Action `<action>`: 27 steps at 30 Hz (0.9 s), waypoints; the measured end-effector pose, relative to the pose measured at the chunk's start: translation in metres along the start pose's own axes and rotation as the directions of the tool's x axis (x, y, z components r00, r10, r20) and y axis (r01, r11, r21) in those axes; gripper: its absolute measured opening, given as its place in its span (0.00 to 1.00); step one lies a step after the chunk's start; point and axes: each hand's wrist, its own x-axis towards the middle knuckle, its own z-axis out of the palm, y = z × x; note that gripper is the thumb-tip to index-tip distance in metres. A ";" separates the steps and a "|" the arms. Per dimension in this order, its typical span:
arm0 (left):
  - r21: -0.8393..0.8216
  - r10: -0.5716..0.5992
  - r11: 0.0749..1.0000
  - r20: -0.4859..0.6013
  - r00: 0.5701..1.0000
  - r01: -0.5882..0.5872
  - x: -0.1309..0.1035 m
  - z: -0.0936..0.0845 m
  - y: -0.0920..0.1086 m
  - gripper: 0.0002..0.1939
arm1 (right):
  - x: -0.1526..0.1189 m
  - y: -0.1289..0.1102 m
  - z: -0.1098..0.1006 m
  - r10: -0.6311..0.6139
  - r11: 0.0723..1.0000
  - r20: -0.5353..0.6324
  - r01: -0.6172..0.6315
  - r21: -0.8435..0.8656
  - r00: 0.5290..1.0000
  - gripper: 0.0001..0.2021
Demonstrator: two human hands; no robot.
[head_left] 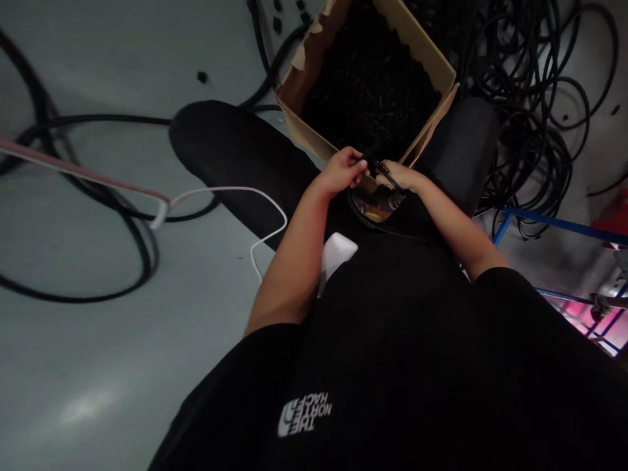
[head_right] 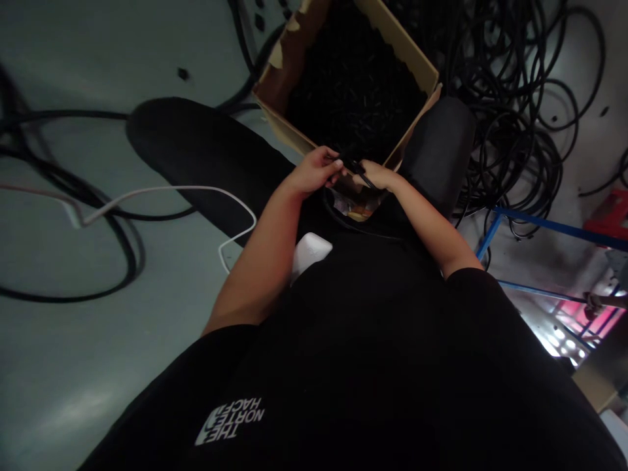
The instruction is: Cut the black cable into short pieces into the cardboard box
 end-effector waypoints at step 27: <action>-0.128 0.055 0.988 -0.232 0.971 -0.087 -0.005 -0.008 0.019 0.45 | 0.002 0.007 0.003 -0.307 0.786 -0.284 0.074 -0.613 0.909 0.24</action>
